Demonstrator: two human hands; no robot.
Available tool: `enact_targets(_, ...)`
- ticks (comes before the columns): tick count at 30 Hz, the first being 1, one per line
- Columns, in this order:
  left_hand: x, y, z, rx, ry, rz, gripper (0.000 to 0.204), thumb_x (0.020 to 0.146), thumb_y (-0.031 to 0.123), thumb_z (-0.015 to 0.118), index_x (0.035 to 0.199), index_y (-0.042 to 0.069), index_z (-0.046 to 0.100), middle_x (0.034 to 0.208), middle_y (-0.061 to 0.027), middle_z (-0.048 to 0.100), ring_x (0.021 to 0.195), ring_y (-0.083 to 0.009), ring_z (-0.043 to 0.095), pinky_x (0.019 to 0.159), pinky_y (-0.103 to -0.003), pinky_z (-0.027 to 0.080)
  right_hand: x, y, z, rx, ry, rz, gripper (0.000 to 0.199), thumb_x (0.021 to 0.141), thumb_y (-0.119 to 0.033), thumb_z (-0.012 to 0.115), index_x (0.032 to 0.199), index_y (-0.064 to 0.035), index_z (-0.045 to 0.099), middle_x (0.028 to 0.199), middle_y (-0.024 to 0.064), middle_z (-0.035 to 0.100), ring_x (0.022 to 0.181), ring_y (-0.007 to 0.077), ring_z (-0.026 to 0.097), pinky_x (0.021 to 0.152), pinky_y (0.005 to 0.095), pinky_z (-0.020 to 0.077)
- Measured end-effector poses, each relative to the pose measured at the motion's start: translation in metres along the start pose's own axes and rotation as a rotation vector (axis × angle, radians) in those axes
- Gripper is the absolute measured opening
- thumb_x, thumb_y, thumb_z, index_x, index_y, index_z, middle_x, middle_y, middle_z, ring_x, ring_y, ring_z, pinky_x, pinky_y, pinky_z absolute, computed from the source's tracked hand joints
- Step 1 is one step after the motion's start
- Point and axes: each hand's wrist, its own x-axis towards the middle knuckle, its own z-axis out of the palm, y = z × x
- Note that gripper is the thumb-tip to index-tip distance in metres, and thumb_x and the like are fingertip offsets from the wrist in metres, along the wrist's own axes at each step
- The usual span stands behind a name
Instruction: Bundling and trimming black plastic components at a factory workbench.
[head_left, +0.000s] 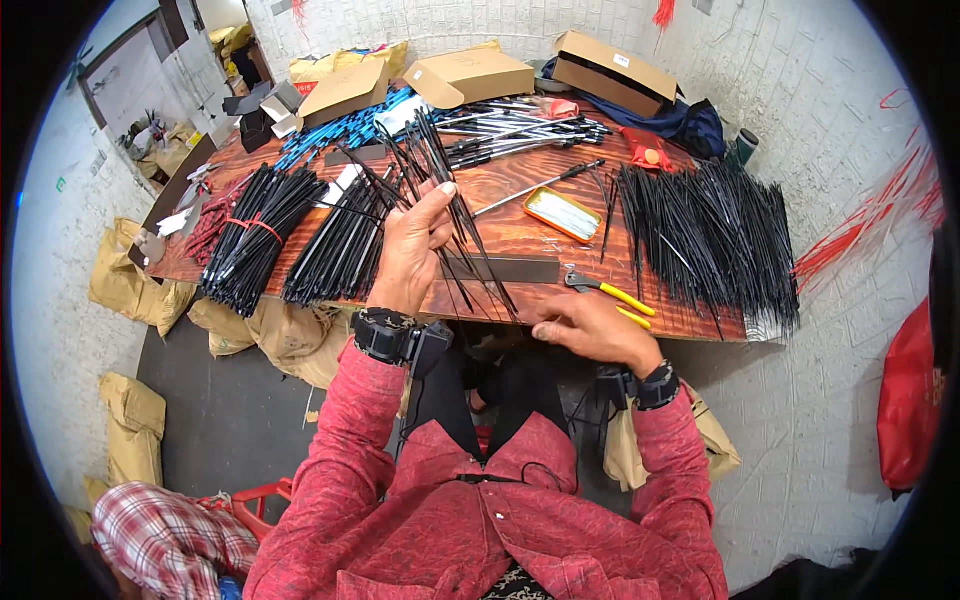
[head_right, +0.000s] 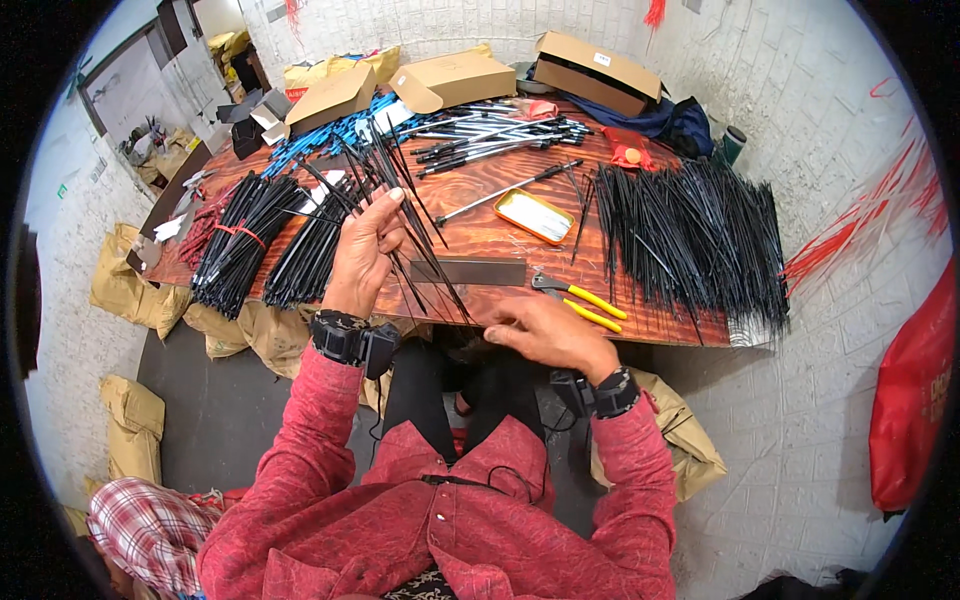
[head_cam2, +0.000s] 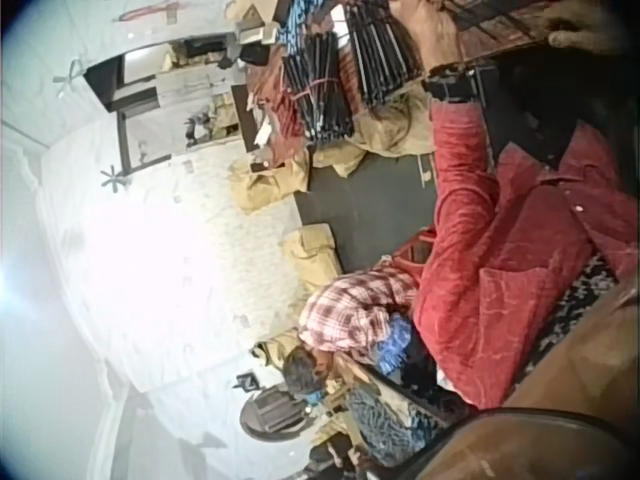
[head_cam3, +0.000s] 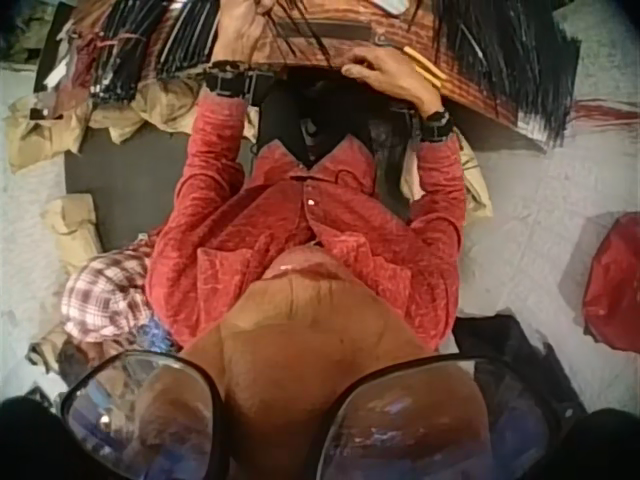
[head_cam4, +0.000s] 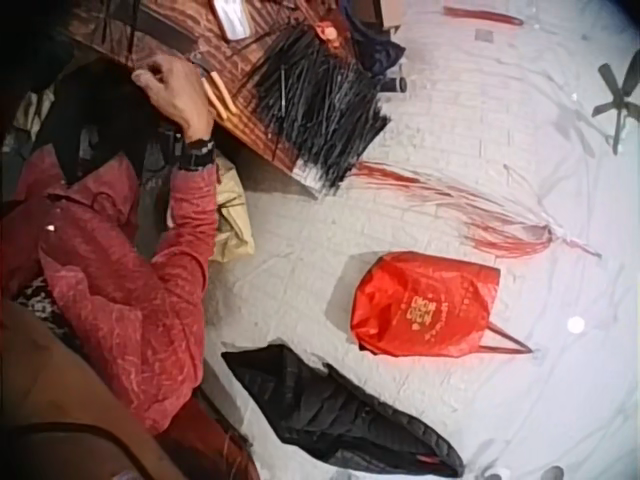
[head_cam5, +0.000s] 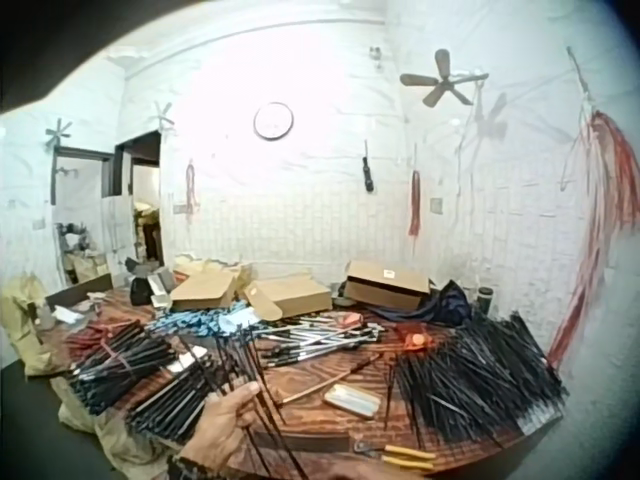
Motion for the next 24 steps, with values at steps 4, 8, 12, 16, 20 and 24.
enact_targets(4,-0.008,0.001,0.009,0.078,-0.013,0.011,0.014,0.088,0.007,0.07,0.083,0.012,0.058,0.069,0.0097,0.049,0.051,0.0004,0.033,0.044,-0.018,0.022,0.02,-0.013,-0.029,-0.075,0.108,0.001,0.025,0.096,-0.019,0.058,0.107,0.0034,0.064,0.087,0.0077,0.067,0.071,0.013,0.065,0.066,0.0287,0.0508)
enact_targets(8,-0.02,-0.007,0.022,0.184,-0.019,0.037,0.009,0.087,0.008,0.07,0.085,0.01,0.062,0.069,0.01,0.05,0.051,0.0009,0.035,0.044,-0.018,0.022,0.078,-0.031,-0.026,0.125,0.466,-0.028,0.023,0.094,-0.019,0.061,0.1,0.0022,0.066,0.081,0.006,0.066,0.071,0.0119,0.064,0.065,0.0276,0.0505)
enact_targets(12,-0.035,-0.009,0.034,0.229,0.019,0.02,0.01,0.085,0.009,0.073,0.094,0.006,0.069,0.077,0.0094,0.059,0.053,0.0021,0.039,0.045,-0.017,0.024,0.113,-0.03,-0.021,0.117,0.589,-0.086,0.02,0.093,-0.017,0.064,0.098,0.0025,0.066,0.078,0.0046,0.065,0.069,0.0097,0.061,0.063,0.0267,0.0496)
enact_targets(16,-0.034,-0.01,0.029,0.278,0.027,0.032,0.018,0.086,0.009,0.072,0.103,0.004,0.068,0.074,0.0099,0.055,0.053,0.0014,0.037,0.045,-0.018,0.023,0.118,-0.032,-0.016,0.086,0.654,-0.104,0.018,0.091,-0.015,0.066,0.094,0.0026,0.065,0.078,0.0037,0.065,0.069,0.0087,0.058,0.063,0.0261,0.0485)
enact_targets(20,-0.033,-0.012,0.023,0.245,-0.003,0.048,0.016,0.086,0.01,0.073,0.1,0.004,0.07,0.078,0.009,0.061,0.054,0.0021,0.038,0.046,-0.017,0.025,0.116,-0.035,-0.016,0.137,0.655,-0.021,0.018,0.092,-0.015,0.066,0.091,0.0027,0.065,0.078,0.003,0.065,0.069,0.0082,0.057,0.063,0.0262,0.0481)
enact_targets(24,-0.032,-0.013,0.022,0.227,-0.004,0.03,0.017,0.086,0.01,0.073,0.1,0.003,0.07,0.078,0.0089,0.061,0.054,0.0022,0.038,0.046,-0.016,0.024,0.118,-0.028,-0.014,0.158,0.687,-0.076,0.018,0.093,-0.016,0.065,0.09,0.0025,0.063,0.077,0.003,0.065,0.071,0.0078,0.058,0.063,0.0258,0.0479)
